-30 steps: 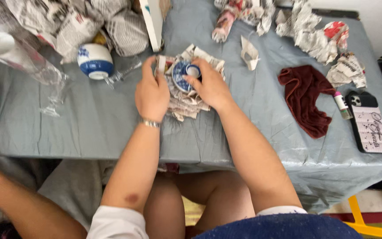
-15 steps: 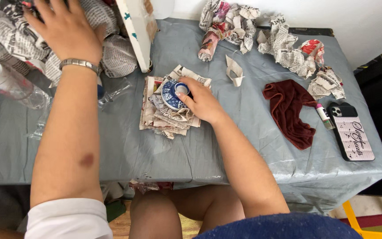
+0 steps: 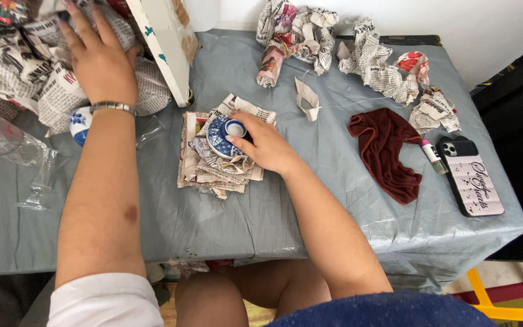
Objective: The person sits at a table covered with newspaper and wraps ceramic bowls, cups and a saucer in sheets of newspaper, crumpling and folding the paper around each piece and setting the wrapped items in a pile on the table.
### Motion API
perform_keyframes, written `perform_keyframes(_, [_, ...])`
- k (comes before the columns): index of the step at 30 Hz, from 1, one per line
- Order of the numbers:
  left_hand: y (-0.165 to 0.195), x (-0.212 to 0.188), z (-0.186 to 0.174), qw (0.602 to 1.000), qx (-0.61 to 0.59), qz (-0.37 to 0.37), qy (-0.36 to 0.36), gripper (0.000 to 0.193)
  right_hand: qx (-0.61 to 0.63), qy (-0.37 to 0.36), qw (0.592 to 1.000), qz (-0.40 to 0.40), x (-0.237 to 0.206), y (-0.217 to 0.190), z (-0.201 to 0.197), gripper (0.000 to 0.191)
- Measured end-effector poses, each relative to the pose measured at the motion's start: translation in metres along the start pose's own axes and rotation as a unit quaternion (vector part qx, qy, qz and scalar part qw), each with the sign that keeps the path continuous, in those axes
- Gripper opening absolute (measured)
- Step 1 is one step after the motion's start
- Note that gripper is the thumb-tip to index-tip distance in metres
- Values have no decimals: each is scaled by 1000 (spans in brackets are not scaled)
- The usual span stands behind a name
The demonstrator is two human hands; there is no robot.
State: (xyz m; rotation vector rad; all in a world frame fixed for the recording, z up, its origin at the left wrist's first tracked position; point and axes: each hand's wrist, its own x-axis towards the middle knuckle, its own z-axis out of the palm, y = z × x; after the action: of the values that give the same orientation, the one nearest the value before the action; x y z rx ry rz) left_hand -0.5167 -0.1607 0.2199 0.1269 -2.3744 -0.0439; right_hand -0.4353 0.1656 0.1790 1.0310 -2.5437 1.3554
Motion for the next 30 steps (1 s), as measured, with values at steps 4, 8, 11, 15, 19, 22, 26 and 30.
perform_keyframes(4, [-6,-8,-8,999,1,32,5,71,-11,2,1000,-6,1,1,1,46])
perform_keyframes(8, [-9,-14,-9,996,-33,59,58,63,-4,-1,1000,-14,0,0,0,46])
perform_keyframes(11, [-8,-17,-6,991,-61,67,101,63,-11,-7,1000,0,0,-1,0,44])
perform_keyframes(15, [-7,-23,-8,984,-105,54,133,60,-16,-7,1000,-7,1,-1,0,46])
perform_keyframes(19, [1,-29,-16,978,-133,70,143,59,-10,-8,1000,-1,2,-1,0,46])
perform_keyframes(22, [14,-35,-21,970,-163,88,156,61,-13,-9,1000,-1,0,-2,-2,50])
perform_keyframes(26, [31,-51,-30,941,-252,-35,223,48,8,27,999,-34,-1,-2,-6,59])
perform_keyframes(30, [45,-73,-38,885,-347,-138,277,45,-13,53,997,-49,-1,-3,-9,62])
